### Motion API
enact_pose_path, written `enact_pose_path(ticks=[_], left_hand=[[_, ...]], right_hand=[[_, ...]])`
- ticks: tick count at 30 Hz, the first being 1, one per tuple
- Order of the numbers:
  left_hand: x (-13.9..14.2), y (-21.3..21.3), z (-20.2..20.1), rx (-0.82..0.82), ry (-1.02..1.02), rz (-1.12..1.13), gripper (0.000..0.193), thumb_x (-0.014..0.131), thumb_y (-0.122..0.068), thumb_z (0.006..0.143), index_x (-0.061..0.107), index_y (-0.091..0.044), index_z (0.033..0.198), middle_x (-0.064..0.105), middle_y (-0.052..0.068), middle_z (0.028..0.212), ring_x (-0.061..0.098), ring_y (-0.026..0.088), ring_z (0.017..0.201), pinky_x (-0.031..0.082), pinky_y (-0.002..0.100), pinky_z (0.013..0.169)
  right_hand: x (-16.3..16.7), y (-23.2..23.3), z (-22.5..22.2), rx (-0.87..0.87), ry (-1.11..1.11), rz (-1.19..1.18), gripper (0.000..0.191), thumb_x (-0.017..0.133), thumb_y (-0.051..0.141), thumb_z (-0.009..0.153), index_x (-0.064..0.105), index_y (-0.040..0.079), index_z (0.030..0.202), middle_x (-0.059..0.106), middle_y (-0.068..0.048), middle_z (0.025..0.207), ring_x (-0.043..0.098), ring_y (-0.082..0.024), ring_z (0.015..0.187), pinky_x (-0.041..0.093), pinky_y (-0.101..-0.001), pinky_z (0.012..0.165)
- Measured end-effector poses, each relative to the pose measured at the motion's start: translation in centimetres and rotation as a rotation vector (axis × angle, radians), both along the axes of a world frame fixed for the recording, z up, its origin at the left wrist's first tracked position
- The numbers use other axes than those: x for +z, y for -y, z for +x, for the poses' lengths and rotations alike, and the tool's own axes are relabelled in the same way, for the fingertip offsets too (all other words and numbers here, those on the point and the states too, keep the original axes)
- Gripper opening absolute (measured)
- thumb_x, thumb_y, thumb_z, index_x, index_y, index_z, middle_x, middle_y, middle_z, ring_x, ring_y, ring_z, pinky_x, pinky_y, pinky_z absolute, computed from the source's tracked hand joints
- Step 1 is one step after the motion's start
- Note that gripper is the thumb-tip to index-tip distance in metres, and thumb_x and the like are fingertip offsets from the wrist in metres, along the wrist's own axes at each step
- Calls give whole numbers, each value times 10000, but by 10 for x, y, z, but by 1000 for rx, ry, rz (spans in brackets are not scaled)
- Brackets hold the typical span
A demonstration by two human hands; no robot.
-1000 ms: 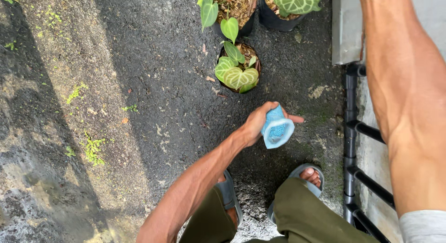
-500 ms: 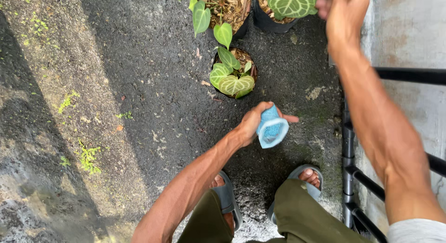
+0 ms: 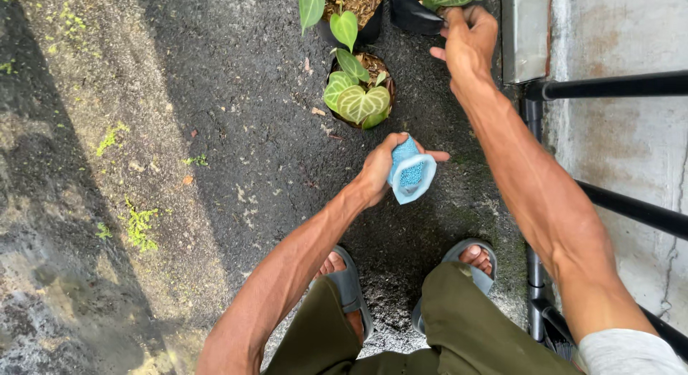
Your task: The person scoops blue granular fertilizer from a small blue container and sprinkles it by hand into the soil of two potted plants. The person repeats this process for each pot, ensuring the granules are distributed around the base of the plants.
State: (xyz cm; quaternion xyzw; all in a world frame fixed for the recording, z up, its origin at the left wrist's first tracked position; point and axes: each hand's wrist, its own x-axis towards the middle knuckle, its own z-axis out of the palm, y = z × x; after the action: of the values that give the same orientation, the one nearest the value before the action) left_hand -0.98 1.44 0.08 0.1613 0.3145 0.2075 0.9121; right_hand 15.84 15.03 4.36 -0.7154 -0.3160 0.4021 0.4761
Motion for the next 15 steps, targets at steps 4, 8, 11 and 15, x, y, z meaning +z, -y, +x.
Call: enact_pose_path(ticks=[4, 8, 11, 15], left_hand=[[3, 2, -2, -4, -4, -6, 395, 263, -327, 1044, 543, -57, 974, 696, 299, 1245, 695, 227, 820, 596, 352, 774], [7, 6, -1, -18, 0, 28, 386, 270, -316, 1034, 546, -54, 966, 704, 292, 1232, 700, 235, 832, 601, 368, 769], [11, 9, 2, -25, -9, 15, 386, 272, -315, 1035, 546, -55, 960, 711, 285, 1222, 713, 245, 862, 609, 373, 789], [13, 13, 8, -19, -48, 43, 406, 262, -331, 1040, 549, -53, 968, 720, 288, 1208, 718, 253, 862, 613, 380, 787]], right_hand=[[4, 14, 16, 100, 15, 12, 224, 605, 154, 965, 656, -15, 1103, 719, -133, 1118, 757, -231, 1007, 662, -312, 685], [15, 42, 46, 320, 11, -45, 193, 566, 118, 1056, 667, -6, 1163, 720, -138, 1142, 746, -238, 1009, 639, -323, 752], [20, 59, 70, 504, 51, -26, 172, 557, 81, 1092, 659, -19, 1188, 696, -147, 1133, 716, -227, 1008, 625, -351, 799], [15, 72, 90, 581, 207, -105, 140, 563, 85, 1106, 630, -38, 1109, 696, -186, 1032, 730, -243, 935, 639, -377, 840]])
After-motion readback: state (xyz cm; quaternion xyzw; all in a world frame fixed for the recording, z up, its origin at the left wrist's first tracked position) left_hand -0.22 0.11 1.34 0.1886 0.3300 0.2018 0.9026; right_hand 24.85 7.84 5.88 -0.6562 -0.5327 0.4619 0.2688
